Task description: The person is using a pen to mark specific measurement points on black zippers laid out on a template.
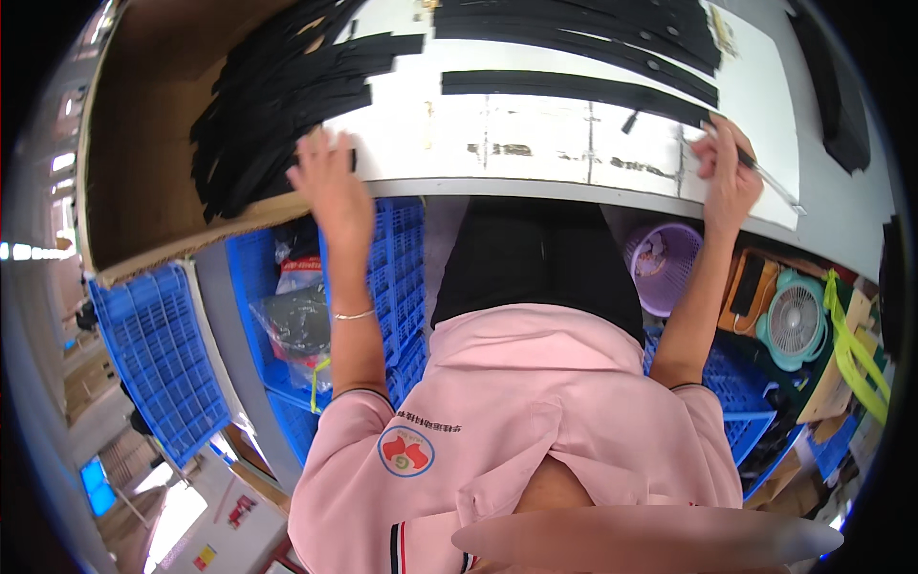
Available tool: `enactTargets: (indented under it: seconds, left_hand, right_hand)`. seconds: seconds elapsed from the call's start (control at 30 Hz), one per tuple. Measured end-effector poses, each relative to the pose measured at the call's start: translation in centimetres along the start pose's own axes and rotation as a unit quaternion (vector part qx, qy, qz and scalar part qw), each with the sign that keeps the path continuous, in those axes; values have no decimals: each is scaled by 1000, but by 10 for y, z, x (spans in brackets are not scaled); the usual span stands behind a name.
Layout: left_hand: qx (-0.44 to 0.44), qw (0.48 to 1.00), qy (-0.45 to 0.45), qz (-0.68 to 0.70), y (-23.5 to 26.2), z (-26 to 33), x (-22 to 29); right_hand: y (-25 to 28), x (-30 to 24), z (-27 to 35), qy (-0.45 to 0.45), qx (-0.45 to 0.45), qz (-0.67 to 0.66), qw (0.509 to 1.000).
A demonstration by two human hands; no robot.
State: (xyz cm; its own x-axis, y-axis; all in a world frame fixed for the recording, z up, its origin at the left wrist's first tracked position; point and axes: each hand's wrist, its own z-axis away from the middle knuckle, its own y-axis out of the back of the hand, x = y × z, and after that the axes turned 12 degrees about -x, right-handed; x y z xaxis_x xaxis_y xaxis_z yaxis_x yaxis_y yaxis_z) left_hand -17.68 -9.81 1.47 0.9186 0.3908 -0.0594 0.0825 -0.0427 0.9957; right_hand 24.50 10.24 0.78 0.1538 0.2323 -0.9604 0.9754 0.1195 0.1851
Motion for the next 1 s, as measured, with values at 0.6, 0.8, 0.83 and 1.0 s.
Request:
enactTargets:
  seconds: [0.6, 0.8, 0.83, 1.0]
  left_hand:
    - [120, 919, -223, 302, 5, -28, 187]
    - [67, 894, -290, 335, -1, -4, 250]
    - [63, 896, -295, 326, -2, -4, 250]
    - [31, 883, -311, 350, -3, -1, 245]
  right_hand:
    - [-17, 10, -8, 87, -9, 165, 982]
    - [-22, 8, 1, 142, 43, 199, 969]
    - [-28, -1, 11, 162, 25, 217, 962]
    - [-44, -10, 57, 233, -61, 366, 899]
